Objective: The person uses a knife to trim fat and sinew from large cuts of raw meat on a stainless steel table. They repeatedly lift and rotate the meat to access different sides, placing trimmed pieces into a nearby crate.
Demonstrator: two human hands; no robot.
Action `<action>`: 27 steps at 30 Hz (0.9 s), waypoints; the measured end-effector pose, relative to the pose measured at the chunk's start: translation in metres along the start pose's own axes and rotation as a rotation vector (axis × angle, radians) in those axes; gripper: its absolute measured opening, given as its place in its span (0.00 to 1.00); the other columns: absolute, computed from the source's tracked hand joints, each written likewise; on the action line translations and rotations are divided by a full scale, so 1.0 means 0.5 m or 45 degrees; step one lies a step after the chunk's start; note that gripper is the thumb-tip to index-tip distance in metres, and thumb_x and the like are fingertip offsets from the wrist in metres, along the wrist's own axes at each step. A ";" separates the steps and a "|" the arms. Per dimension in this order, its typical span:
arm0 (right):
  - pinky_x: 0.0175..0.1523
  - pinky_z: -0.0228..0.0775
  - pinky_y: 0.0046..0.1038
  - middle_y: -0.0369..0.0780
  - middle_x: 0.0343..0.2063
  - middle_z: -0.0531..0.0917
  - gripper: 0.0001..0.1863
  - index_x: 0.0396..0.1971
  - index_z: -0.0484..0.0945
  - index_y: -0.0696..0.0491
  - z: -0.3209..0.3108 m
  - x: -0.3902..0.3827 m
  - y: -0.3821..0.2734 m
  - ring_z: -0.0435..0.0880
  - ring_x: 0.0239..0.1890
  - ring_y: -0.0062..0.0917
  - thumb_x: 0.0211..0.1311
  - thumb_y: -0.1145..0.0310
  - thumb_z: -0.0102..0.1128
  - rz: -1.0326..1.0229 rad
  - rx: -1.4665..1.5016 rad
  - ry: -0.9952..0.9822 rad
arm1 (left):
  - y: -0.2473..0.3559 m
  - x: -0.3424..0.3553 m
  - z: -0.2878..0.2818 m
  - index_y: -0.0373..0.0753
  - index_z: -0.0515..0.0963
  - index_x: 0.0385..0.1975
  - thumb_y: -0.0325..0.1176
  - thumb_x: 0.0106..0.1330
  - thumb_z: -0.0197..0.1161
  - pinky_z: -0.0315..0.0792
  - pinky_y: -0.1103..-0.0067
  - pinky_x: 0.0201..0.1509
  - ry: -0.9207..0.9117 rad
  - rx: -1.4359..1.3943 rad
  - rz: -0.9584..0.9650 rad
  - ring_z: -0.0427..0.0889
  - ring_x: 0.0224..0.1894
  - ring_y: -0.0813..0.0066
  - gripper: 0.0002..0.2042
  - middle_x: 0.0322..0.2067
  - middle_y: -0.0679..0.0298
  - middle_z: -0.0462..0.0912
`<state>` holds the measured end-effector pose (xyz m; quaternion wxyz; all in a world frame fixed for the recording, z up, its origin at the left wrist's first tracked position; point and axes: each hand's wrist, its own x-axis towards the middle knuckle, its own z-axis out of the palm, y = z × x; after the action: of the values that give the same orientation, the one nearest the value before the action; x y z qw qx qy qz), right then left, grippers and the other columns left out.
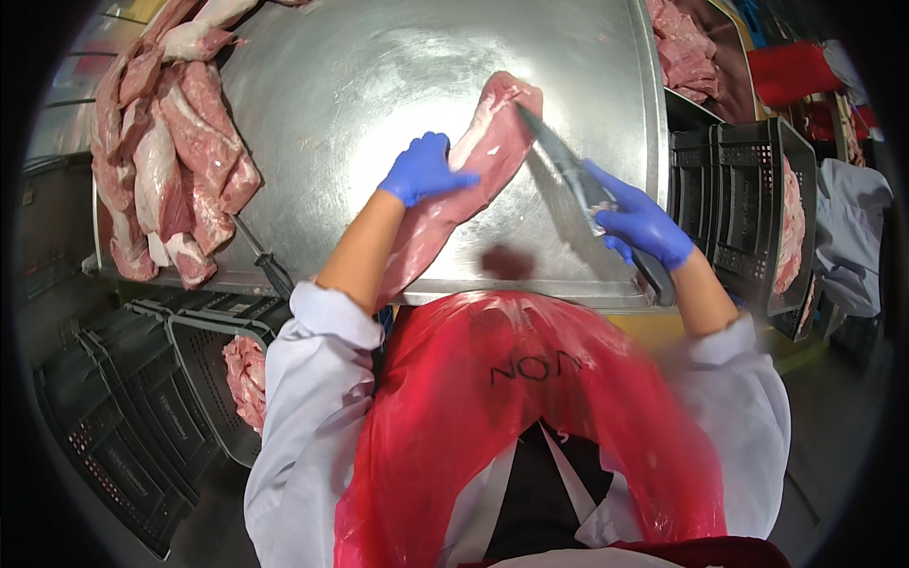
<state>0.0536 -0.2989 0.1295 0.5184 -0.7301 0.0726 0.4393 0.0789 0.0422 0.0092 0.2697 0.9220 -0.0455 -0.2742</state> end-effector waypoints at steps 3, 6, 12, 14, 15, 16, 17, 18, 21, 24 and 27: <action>0.19 0.70 0.21 0.35 0.25 0.77 0.42 0.78 0.48 0.40 -0.062 -0.010 0.040 0.74 0.16 0.16 0.67 0.77 0.54 -0.171 0.201 0.273 | 0.107 0.143 -0.022 0.32 0.79 0.46 0.68 0.48 0.70 0.76 0.64 0.53 0.454 0.035 0.039 0.84 0.48 0.51 0.41 0.45 0.48 0.83; 0.19 0.70 0.22 0.34 0.26 0.77 0.42 0.78 0.47 0.41 -0.100 0.024 0.068 0.74 0.19 0.15 0.69 0.75 0.56 -0.258 0.396 0.536 | 0.205 0.251 -0.037 0.32 0.83 0.41 0.61 0.54 0.66 0.78 0.65 0.52 0.214 -0.024 -0.058 0.85 0.47 0.54 0.32 0.45 0.47 0.85; 0.20 0.68 0.20 0.35 0.26 0.78 0.44 0.78 0.44 0.42 -0.078 0.075 0.176 0.74 0.20 0.14 0.68 0.78 0.54 -0.358 0.528 0.584 | 0.133 0.332 -0.057 0.29 0.83 0.32 0.42 0.59 0.66 0.77 0.75 0.35 -0.100 -0.512 -0.054 0.85 0.29 0.69 0.18 0.28 0.52 0.85; 0.22 0.67 0.19 0.32 0.21 0.76 0.44 0.79 0.42 0.45 -0.058 0.110 0.173 0.72 0.21 0.12 0.67 0.79 0.51 -0.331 0.539 0.566 | 0.109 0.314 -0.041 0.30 0.81 0.28 0.36 0.60 0.66 0.75 0.78 0.30 -0.052 -0.973 -0.060 0.82 0.25 0.74 0.12 0.24 0.58 0.83; 0.24 0.68 0.19 0.31 0.21 0.75 0.44 0.79 0.42 0.44 -0.048 0.154 0.194 0.72 0.20 0.12 0.68 0.77 0.51 -0.450 0.629 0.465 | 0.118 0.300 -0.038 0.31 0.80 0.27 0.32 0.59 0.65 0.75 0.78 0.28 -0.007 -1.010 -0.070 0.81 0.22 0.74 0.09 0.23 0.59 0.82; 0.25 0.70 0.19 0.31 0.21 0.74 0.44 0.79 0.42 0.43 -0.040 0.202 0.206 0.72 0.19 0.13 0.68 0.76 0.52 -0.573 0.707 0.356 | 0.131 0.282 -0.038 0.31 0.79 0.25 0.29 0.58 0.64 0.74 0.78 0.26 0.050 -1.054 -0.083 0.80 0.20 0.74 0.07 0.21 0.59 0.81; 0.26 0.72 0.21 0.32 0.20 0.75 0.43 0.79 0.42 0.43 -0.016 0.221 0.123 0.74 0.20 0.14 0.69 0.73 0.55 -0.552 0.662 0.376 | 0.143 0.273 -0.040 0.31 0.78 0.23 0.26 0.57 0.63 0.74 0.77 0.25 0.103 -1.081 -0.090 0.78 0.18 0.74 0.05 0.20 0.60 0.80; 0.26 0.74 0.24 0.35 0.22 0.77 0.43 0.78 0.44 0.43 -0.015 0.243 0.081 0.75 0.21 0.16 0.69 0.71 0.56 -0.492 0.497 0.428 | 0.143 0.266 -0.034 0.31 0.77 0.25 0.27 0.58 0.63 0.75 0.77 0.24 0.152 -1.094 -0.068 0.79 0.19 0.75 0.05 0.20 0.59 0.81; 0.26 0.75 0.28 0.41 0.27 0.79 0.43 0.78 0.41 0.44 -0.001 0.335 0.010 0.78 0.21 0.23 0.69 0.73 0.53 -0.435 0.702 0.388 | 0.182 0.233 -0.036 0.32 0.77 0.28 0.27 0.60 0.63 0.74 0.78 0.26 0.235 -0.959 -0.086 0.80 0.20 0.74 0.05 0.23 0.59 0.82; 0.25 0.74 0.29 0.41 0.25 0.78 0.43 0.78 0.41 0.46 -0.006 0.352 -0.017 0.78 0.20 0.23 0.67 0.75 0.51 -0.307 0.738 0.363 | 0.200 0.217 -0.017 0.31 0.77 0.24 0.28 0.57 0.63 0.75 0.78 0.25 0.388 -0.852 -0.060 0.81 0.21 0.75 0.06 0.20 0.58 0.81; 0.24 0.73 0.27 0.39 0.23 0.77 0.46 0.79 0.39 0.43 -0.011 0.323 -0.022 0.76 0.19 0.21 0.66 0.76 0.51 -0.253 0.797 0.322 | 0.222 0.196 0.001 0.30 0.76 0.21 0.28 0.55 0.64 0.73 0.78 0.25 0.486 -0.819 0.002 0.80 0.21 0.77 0.08 0.18 0.59 0.80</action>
<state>0.1603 -0.2420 0.0216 0.7442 -0.5879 0.1961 0.2492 0.1684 -0.0750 0.0196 0.5494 0.8246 0.0933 -0.0973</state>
